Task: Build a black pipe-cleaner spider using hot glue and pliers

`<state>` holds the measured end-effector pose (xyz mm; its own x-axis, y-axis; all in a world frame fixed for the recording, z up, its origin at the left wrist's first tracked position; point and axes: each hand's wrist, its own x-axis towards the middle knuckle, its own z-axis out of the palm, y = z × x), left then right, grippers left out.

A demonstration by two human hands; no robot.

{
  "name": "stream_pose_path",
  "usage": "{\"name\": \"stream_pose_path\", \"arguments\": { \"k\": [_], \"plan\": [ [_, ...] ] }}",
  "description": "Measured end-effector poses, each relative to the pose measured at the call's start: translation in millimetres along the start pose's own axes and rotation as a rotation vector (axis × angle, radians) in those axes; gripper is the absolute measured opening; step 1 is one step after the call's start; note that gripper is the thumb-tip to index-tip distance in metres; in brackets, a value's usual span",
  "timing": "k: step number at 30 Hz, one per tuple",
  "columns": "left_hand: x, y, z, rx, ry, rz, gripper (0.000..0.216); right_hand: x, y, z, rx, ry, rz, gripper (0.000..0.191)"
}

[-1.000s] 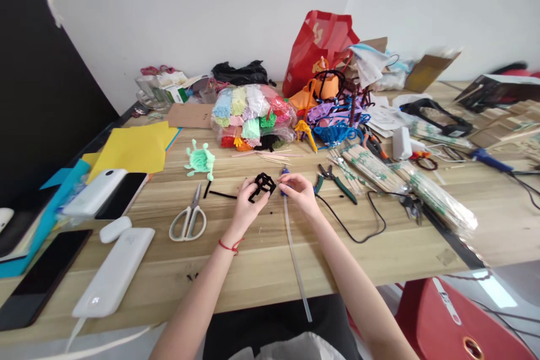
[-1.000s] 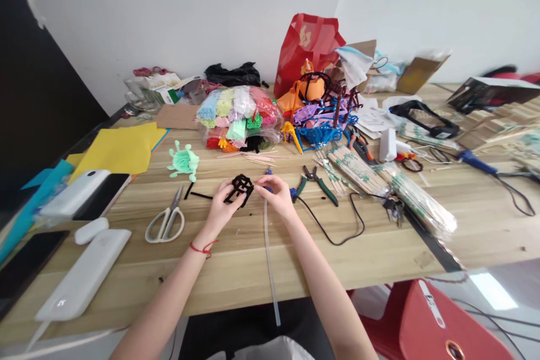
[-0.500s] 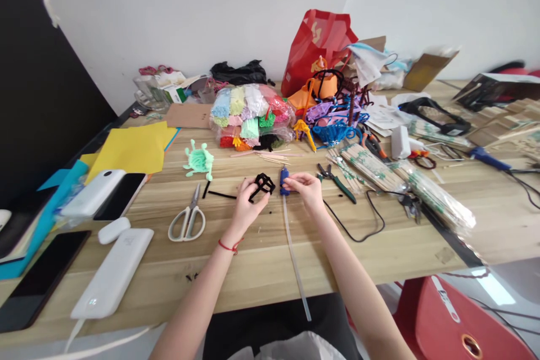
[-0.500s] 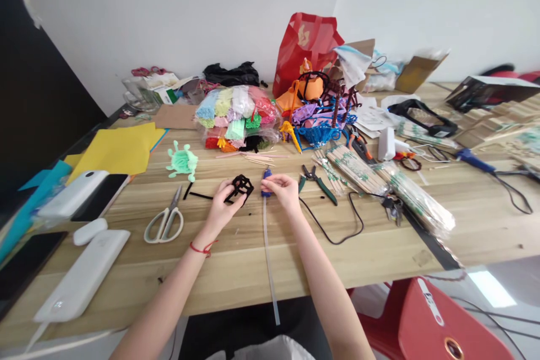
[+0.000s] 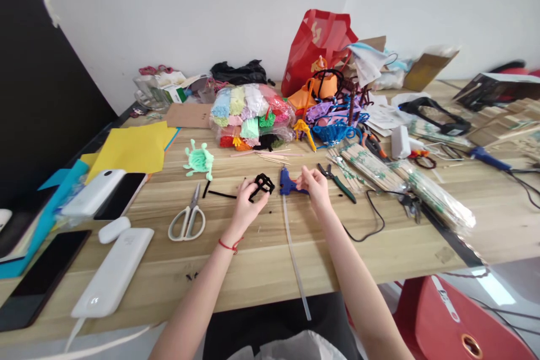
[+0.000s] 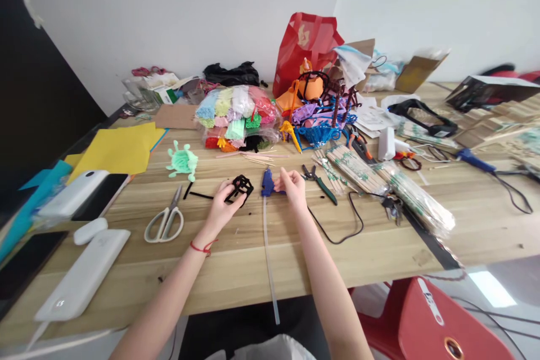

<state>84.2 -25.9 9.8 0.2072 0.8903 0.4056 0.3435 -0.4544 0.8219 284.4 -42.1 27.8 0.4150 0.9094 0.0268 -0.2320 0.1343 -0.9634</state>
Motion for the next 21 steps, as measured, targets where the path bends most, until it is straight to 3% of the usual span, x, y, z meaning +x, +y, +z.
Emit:
{"name": "stream_pose_path", "arguments": {
  "k": [7, 11, 13, 15, 21],
  "plan": [
    [-1, 0, 0, -0.006, -0.003, -0.015, 0.015, 15, 3, -32, -0.275, 0.163, -0.116, 0.055],
    [0, 4, -1, -0.043, -0.010, -0.029, 0.016, 27, 12, -46, -0.399, 0.251, -0.290, 0.034],
    [1, 6, -1, -0.077, -0.017, -0.045, 0.016, 30, 15, -47, -0.480, 0.290, -0.372, 0.043],
    [2, 8, -2, -0.114, -0.021, -0.062, 0.016, 29, 16, -47, -0.583, 0.297, -0.413, 0.038],
    [3, 10, -6, -0.262, -0.062, -0.180, 0.023, 20, 9, -43, -0.628, 0.212, -0.273, 0.037]
  ]
}}
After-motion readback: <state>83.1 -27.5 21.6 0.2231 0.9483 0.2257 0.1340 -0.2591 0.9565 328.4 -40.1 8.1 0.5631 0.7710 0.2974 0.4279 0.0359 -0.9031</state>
